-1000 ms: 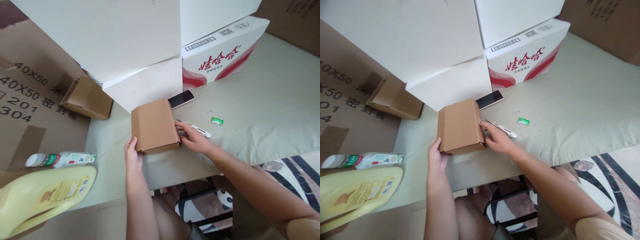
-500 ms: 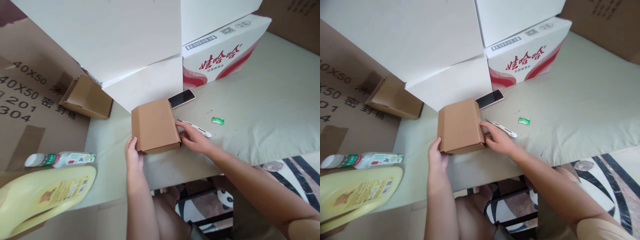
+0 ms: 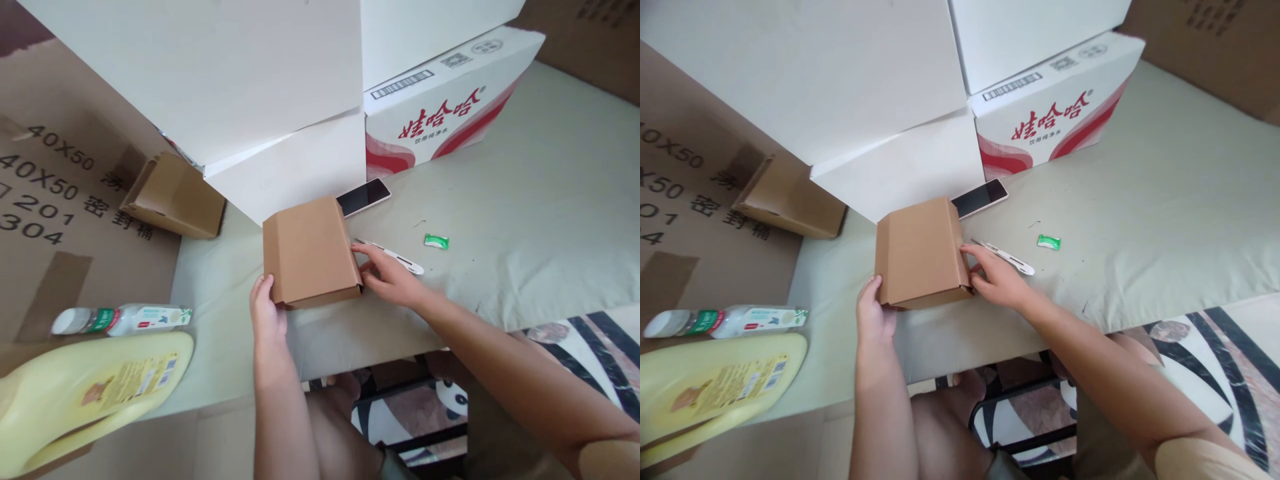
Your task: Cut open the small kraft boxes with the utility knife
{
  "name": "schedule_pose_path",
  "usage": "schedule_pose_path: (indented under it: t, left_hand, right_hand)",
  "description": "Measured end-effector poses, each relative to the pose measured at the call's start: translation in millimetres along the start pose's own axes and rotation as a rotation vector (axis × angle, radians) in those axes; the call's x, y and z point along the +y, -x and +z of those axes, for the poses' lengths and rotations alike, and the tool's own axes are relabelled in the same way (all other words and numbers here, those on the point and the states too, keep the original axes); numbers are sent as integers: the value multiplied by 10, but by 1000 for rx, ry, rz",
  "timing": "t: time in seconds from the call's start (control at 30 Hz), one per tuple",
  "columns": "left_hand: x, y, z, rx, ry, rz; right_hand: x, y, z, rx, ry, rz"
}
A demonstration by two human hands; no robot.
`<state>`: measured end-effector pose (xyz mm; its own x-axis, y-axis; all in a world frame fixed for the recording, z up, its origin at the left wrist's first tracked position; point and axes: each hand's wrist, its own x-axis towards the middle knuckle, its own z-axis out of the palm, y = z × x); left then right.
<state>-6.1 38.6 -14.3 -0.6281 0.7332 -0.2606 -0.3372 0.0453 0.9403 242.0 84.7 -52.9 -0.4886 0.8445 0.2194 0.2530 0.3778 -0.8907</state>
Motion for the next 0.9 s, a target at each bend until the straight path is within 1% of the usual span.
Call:
schedule_pose_path:
  t: [0.2, 0.43, 0.9]
  left_hand:
    - [0, 2, 5, 23, -1, -13]
    - [-8, -8, 2, -2, -12, -4]
    - [9, 18, 26, 23, 12, -14]
  right_hand:
    - [-20, 0, -8, -20, 0, 19]
    - [-20, -1, -16, -24, -7, 22]
    - [-38, -2, -12, -19, -17, 33]
